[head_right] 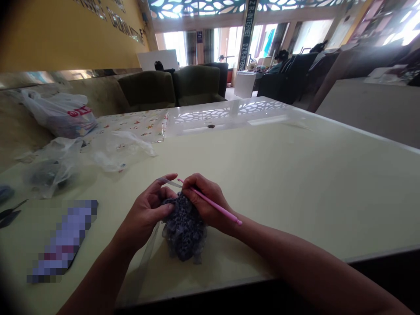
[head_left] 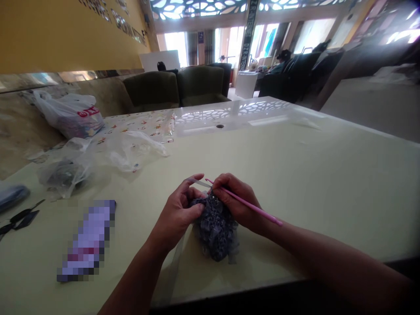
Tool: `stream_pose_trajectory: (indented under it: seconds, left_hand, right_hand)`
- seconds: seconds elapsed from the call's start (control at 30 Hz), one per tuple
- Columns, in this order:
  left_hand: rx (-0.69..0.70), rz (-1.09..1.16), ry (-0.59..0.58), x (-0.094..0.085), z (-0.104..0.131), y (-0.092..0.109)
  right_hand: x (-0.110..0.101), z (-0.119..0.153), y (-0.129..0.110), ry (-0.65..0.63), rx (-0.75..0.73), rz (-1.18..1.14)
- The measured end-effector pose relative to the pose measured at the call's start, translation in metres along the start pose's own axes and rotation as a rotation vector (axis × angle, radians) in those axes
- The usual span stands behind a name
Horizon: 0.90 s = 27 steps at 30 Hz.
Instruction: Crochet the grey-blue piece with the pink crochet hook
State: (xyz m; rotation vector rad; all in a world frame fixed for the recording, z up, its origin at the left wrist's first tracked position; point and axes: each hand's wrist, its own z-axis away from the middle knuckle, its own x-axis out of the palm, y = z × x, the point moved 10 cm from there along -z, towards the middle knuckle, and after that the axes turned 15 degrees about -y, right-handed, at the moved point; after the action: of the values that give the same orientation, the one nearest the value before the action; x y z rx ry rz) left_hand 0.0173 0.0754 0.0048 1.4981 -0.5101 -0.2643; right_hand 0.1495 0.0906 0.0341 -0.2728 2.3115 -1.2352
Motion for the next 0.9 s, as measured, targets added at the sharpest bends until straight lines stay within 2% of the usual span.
stream_pose_trajectory:
  seconds: [0.27, 0.43, 0.63, 0.73, 0.9]
  left_hand:
    - [0.044, -0.039, 0.032, 0.002, 0.003, 0.001]
    - [-0.015, -0.102, 0.066, 0.004, 0.001, 0.001]
    - [-0.034, -0.059, 0.079, 0.000, 0.001, -0.001]
    - [-0.017, -0.006, 0.050, 0.001, 0.001, -0.002]
    - [0.025, -0.010, 0.010, 0.005, 0.002, 0.003]
  right_hand:
    - [0.004, 0.002, -0.014, -0.015, -0.104, 0.108]
    - [0.009, 0.006, -0.024, -0.041, -0.196, 0.171]
    - [0.002, 0.005, -0.012, 0.031, -0.095, 0.111]
    - [-0.001, 0.004, -0.006, 0.048, -0.046, 0.049]
    - [0.000, 0.003, -0.006, 0.007, -0.038, 0.031]
